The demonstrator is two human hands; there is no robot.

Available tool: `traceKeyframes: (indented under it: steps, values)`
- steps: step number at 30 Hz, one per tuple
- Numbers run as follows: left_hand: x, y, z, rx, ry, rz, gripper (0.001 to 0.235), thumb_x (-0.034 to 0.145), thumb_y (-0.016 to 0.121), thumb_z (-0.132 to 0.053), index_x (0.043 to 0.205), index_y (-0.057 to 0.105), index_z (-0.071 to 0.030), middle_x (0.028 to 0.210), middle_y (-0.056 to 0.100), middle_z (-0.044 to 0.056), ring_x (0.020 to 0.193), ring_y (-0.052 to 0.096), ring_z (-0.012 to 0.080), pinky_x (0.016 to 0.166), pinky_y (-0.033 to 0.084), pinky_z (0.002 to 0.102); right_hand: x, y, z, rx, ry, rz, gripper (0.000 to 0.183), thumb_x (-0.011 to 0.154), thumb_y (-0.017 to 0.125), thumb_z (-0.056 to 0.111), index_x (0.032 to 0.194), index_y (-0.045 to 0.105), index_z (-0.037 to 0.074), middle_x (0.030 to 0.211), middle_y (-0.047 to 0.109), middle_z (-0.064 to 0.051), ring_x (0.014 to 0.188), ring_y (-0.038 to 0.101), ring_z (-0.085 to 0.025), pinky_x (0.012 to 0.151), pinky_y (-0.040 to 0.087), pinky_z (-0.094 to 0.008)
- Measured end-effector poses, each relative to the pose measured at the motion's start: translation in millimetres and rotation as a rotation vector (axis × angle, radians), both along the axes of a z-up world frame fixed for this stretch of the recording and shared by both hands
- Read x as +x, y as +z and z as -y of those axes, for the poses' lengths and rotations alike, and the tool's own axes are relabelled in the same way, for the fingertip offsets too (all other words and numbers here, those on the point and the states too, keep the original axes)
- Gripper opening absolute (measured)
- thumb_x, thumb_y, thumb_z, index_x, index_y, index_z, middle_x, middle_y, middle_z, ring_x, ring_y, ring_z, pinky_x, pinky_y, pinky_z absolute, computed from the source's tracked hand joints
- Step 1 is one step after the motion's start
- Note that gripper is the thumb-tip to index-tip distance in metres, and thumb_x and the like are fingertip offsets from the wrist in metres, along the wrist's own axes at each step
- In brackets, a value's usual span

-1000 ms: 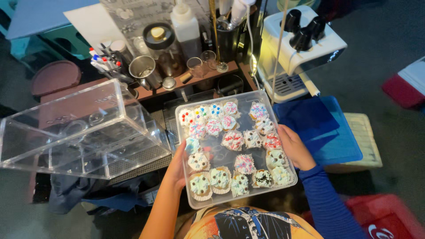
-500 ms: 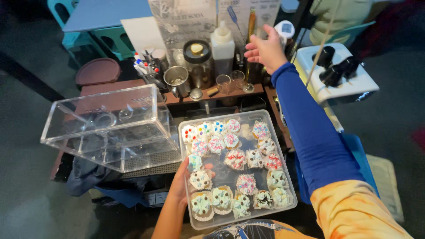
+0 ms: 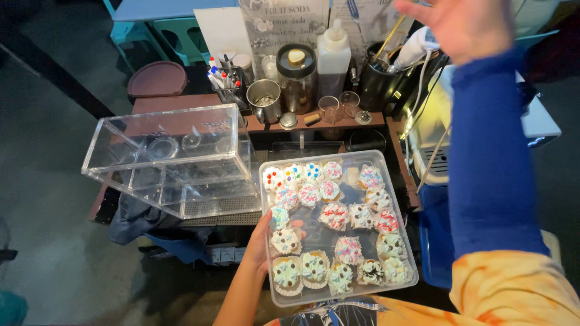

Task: The person wipes the inside and outside of a clear acrylic display case with a cloth, then takes a tray of decorated mini cakes and uses tongs to transfer several cakes into the case.

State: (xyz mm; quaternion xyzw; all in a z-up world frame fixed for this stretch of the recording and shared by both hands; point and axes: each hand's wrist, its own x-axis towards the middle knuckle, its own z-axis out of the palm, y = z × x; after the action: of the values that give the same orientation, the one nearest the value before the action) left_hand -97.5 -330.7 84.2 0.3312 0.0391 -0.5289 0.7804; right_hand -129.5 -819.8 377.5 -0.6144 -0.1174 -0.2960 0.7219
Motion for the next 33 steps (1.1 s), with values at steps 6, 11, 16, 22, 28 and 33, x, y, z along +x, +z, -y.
traceKeyframes:
  steps: [6,11,16,22,28,33]
  values:
    - [7.6,-10.7,2.6,-0.093,-0.082,0.048,0.064,0.098,0.051,-0.053,0.141,0.052,-0.006,0.116,0.071,0.023,0.098,0.074,0.0377,0.073,0.063,0.046,-153.8,-37.1,-127.2,0.065,-0.386,-0.145,0.033,0.119,0.051,0.039,0.104,0.052,0.009,0.093,0.068,-0.015,0.09,0.072,-0.026,0.084,0.061,-0.052]
    - [15.4,-13.7,-8.5,-0.131,-0.187,0.043,0.064,0.097,0.052,-0.053,0.142,0.052,-0.006,0.118,0.07,0.023,0.1,0.074,0.0378,0.076,0.064,0.046,-220.7,-117.0,-196.9,0.243,-0.603,-0.165,0.026,0.124,0.054,0.018,0.102,0.051,0.004,0.084,0.066,-0.013,0.073,0.068,-0.021,0.084,0.063,-0.053]
    - [23.3,-2.3,-31.4,-0.159,-0.312,0.096,0.064,0.098,0.054,-0.053,0.142,0.048,-0.008,0.118,0.069,0.024,0.1,0.073,0.0376,0.073,0.063,0.044,-293.2,-138.6,-283.5,0.271,-0.689,-0.042,0.016,0.119,0.055,0.012,0.124,0.044,0.001,0.094,0.068,-0.017,0.087,0.072,-0.025,0.091,0.062,-0.054]
    - [41.4,13.3,-86.1,-0.187,-0.434,0.115,0.068,0.1,0.053,-0.053,0.145,0.046,-0.003,0.12,0.068,0.026,0.101,0.074,0.0381,0.074,0.064,0.045,-311.0,-99.7,-422.5,0.34,-0.542,-0.105,0.076,0.088,0.063,0.001,0.159,0.04,0.013,0.089,0.07,-0.023,0.079,0.073,-0.033,0.091,0.059,-0.061]
    - [70.3,2.7,-174.5,-0.149,-0.441,0.101,0.065,0.098,0.051,-0.054,0.145,0.047,-0.01,0.124,0.067,0.027,0.102,0.072,0.0387,0.078,0.064,0.045,-291.7,-122.9,-510.8,0.421,-0.689,-0.129,0.036,0.09,0.051,0.002,0.125,0.039,0.006,0.077,0.051,-0.011,0.062,0.048,-0.019,0.068,0.049,-0.041]
    - [102.8,-16.2,-253.5,-0.185,-0.407,0.006,0.067,0.102,0.051,-0.055,0.146,0.048,-0.004,0.127,0.066,0.03,0.105,0.072,0.0423,0.075,0.063,0.048,-278.7,-126.0,-563.3,0.553,-0.396,-0.032,0.052,0.105,0.059,0.036,0.141,0.046,0.001,0.067,0.046,-0.003,0.053,0.044,-0.014,0.062,0.05,-0.034]
